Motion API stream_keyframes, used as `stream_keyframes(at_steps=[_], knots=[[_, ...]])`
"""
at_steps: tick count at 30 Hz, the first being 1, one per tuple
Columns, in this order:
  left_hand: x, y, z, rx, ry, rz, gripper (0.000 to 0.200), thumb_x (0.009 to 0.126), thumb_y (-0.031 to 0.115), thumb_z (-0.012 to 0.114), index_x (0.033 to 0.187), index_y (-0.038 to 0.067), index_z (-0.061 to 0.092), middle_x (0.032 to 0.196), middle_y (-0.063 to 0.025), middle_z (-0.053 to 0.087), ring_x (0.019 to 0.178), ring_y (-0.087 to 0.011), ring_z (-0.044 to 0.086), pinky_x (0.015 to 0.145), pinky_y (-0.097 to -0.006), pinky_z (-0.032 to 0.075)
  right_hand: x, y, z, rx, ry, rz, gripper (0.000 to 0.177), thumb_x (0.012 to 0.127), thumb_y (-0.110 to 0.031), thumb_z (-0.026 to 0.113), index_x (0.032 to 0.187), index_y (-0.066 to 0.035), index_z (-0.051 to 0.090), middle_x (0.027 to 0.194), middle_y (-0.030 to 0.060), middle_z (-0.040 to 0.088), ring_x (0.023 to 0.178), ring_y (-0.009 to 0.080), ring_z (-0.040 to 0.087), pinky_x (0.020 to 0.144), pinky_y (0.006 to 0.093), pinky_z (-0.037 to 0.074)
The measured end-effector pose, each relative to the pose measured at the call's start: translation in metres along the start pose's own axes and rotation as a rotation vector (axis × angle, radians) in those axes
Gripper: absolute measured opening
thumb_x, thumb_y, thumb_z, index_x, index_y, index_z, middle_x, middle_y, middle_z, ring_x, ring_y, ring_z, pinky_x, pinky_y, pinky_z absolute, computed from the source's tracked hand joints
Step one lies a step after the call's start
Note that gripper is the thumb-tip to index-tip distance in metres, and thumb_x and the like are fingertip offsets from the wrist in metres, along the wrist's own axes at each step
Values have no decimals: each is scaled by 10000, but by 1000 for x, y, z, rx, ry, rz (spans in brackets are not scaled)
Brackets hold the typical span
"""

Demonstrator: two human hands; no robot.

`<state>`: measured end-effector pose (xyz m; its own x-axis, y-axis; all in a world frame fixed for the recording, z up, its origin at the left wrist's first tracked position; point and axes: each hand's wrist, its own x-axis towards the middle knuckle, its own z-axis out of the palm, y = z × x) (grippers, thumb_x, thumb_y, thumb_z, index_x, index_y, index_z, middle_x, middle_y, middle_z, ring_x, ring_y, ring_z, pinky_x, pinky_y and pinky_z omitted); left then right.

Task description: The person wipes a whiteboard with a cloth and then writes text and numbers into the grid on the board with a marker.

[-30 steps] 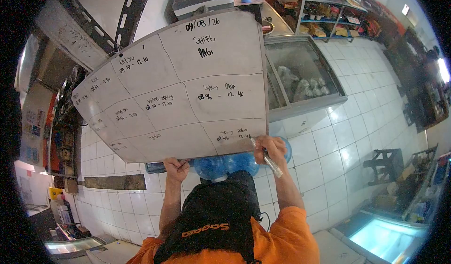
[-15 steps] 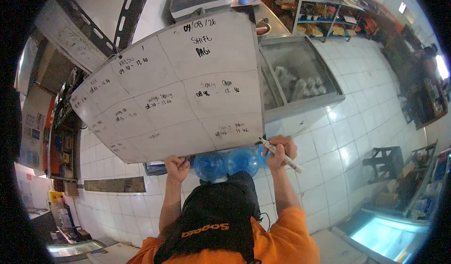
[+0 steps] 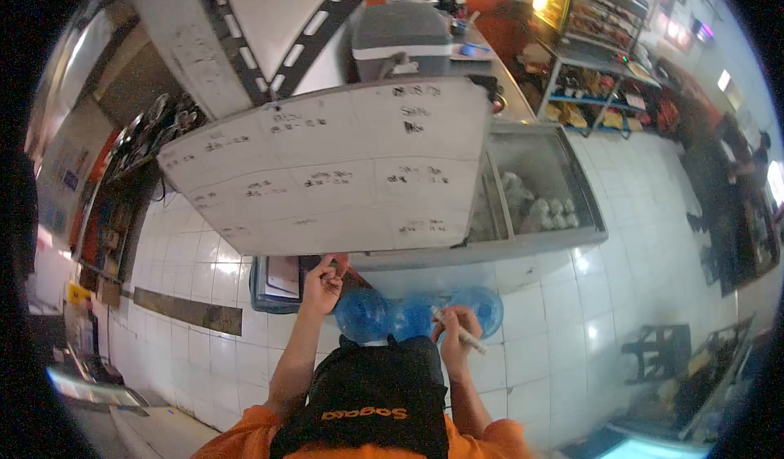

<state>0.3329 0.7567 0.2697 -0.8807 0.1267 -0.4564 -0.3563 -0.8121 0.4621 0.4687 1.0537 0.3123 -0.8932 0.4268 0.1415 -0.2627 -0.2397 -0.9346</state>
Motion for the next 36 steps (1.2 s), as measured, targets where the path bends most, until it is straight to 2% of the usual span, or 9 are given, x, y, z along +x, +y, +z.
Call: stream_keyframes(at_steps=[2, 3, 9, 14, 21, 24, 25, 29, 36], knots=[[4, 3, -3, 3, 1, -11, 537, 910, 40, 481, 1446, 30, 443, 608, 34, 359, 1144, -204, 600, 568, -179, 411, -5, 8, 7, -8, -85, 24, 211, 994, -175, 571, 923, 23, 588, 757, 151, 651, 519, 160, 608, 403, 292, 462], [-2, 7, 3, -4, 31, -8, 521, 909, 61, 495, 1429, 42, 464, 607, 36, 355, 934, -161, 618, 552, -190, 400, -8, 9, 9, -12, -127, 37, 198, 990, -163, 579, 926, 24, 592, 768, 146, 656, 540, 159, 620, 412, 290, 472], [-32, 11, -26, -209, -239, -22, 414, 857, 48, 482, 1261, 24, 567, 639, 28, 425, 606, -131, 443, 503, -233, 391, 4, 19, 19, -62, -282, 148, 179, 971, -152, 615, 908, 15, 610, 779, 125, 670, 593, 139, 644, 444, 269, 497], [-107, -19, -50, -56, -169, -51, 377, 904, 30, 464, 1264, 1, 571, 801, -7, 501, 711, -126, 490, 627, -251, 433, 5, 25, 39, -118, -483, 250, 169, 986, -134, 577, 923, 23, 591, 754, 125, 664, 527, 109, 585, 469, 251, 480], [-200, -33, -49, 235, 16, 126, 352, 960, -37, 503, 1307, -27, 560, 1149, -97, 603, 922, -158, 562, 845, -283, 495, -20, 19, 86, -150, -901, 389, 177, 968, -156, 628, 1048, 2, 637, 839, 86, 703, 658, 114, 651, 537, 258, 519], [-204, -43, -79, 119, 13, 137, 325, 987, -25, 481, 1305, -34, 552, 1232, -136, 590, 998, -187, 589, 954, -319, 509, -28, 26, 106, -96, -1012, 464, 234, 976, -197, 631, 1106, -2, 633, 874, 78, 709, 744, 131, 688, 568, 263, 543], [-215, -39, -55, 102, 121, 206, 354, 981, -38, 481, 1335, -45, 502, 1233, -170, 589, 1109, -235, 598, 1041, -383, 499, -32, 19, 112, -114, -1046, 480, 244, 977, -202, 629, 1117, -3, 629, 876, 79, 709, 760, 138, 696, 573, 266, 549], [-225, -44, -75, -77, 121, 238, 378, 978, -43, 487, 1351, -53, 428, 1205, -206, 592, 1149, -298, 604, 1073, -490, 480, -49, 10, 126, -129, -1112, 543, 276, 976, -219, 633, 1139, 3, 623, 923, 99, 709, 802, 170, 714, 603, 283, 576], [-251, -32, -104, -410, 154, 306, 262, 982, 2, 449, 1237, -49, 480, 1155, -189, 594, 1085, -282, 615, 1037, -440, 497, -90, -7, 145, 35, -1138, 672, 289, 988, -213, 616, 1145, 29, 607, 981, 148, 697, 923, 210, 702, 707, 325, 611]])
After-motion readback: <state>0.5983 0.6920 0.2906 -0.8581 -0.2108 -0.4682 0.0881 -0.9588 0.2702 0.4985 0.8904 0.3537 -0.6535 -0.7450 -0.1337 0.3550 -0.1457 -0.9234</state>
